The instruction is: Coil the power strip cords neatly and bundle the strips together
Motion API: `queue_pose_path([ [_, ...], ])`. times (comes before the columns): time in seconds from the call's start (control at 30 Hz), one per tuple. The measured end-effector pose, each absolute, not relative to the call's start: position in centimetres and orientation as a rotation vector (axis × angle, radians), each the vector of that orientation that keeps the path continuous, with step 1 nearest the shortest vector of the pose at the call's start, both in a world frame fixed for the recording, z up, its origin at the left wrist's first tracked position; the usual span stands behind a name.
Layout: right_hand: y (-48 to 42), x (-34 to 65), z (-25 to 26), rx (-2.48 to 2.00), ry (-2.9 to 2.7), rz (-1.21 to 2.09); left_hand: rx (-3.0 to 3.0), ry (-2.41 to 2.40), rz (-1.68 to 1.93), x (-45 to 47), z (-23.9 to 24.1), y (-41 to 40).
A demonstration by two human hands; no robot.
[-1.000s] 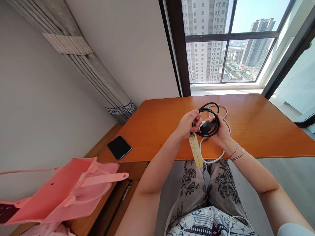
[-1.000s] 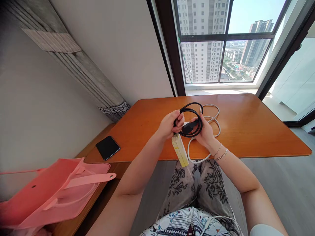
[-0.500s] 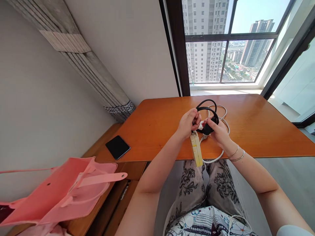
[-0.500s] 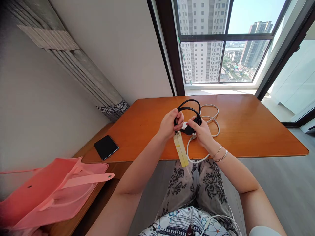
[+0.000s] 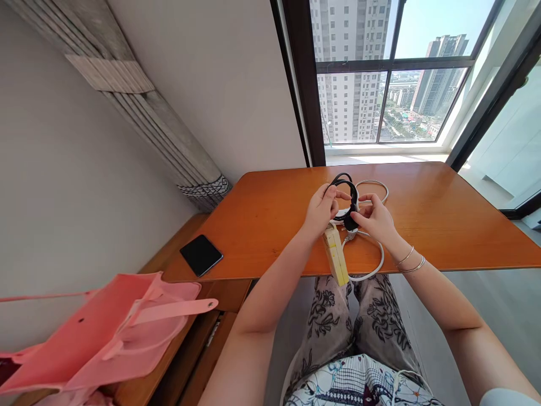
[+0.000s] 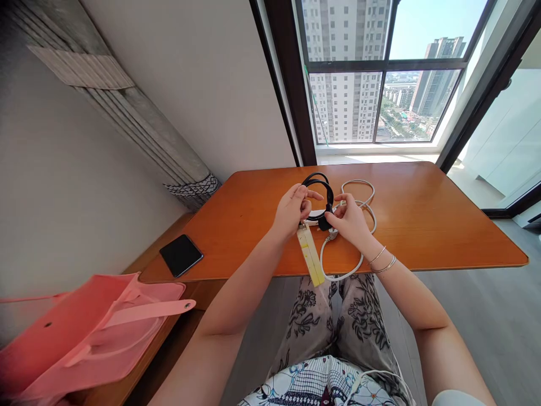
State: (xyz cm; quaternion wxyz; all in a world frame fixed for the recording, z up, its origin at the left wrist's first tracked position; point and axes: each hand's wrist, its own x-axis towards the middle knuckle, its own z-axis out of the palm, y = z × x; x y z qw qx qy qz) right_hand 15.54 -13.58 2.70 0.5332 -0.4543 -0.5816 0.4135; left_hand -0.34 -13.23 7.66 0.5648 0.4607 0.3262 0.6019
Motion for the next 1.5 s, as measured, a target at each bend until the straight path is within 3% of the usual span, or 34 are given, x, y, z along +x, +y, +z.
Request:
queue_pose_path([
  [0.17,-14.5,15.6,2.4,-0.869,-1.274,1.228,0.834,0.730,1.481,-0.8,8.3,-12.6],
  [0.4,-14.1,14.6,1.7,-0.693,-1.272,1.500,0.616,0.514,1.263,-1.9,8.1,-12.3],
  [0.8,-13.0,13.3,0.2,-0.685,-1.311,1.317,0.483,0.403,1.309,-2.0,8.6,-12.2],
  [1.1,-13.4,14.0,-0.8,-0.588,-1.587,1.642,0.492,0.390,1.207,-1.9,8.5,-12.9],
  [1.33,-14.0,12.9,-0.7,-0.859,-1.456,1.350,0.585,0.479,1.337,-1.2,7.8,-12.7],
  [1.5,-13.6,13.2,-0.2,-0.921,-1.297,1.323,0.657,0.626,1.428,-0.6,7.1,-12.5],
])
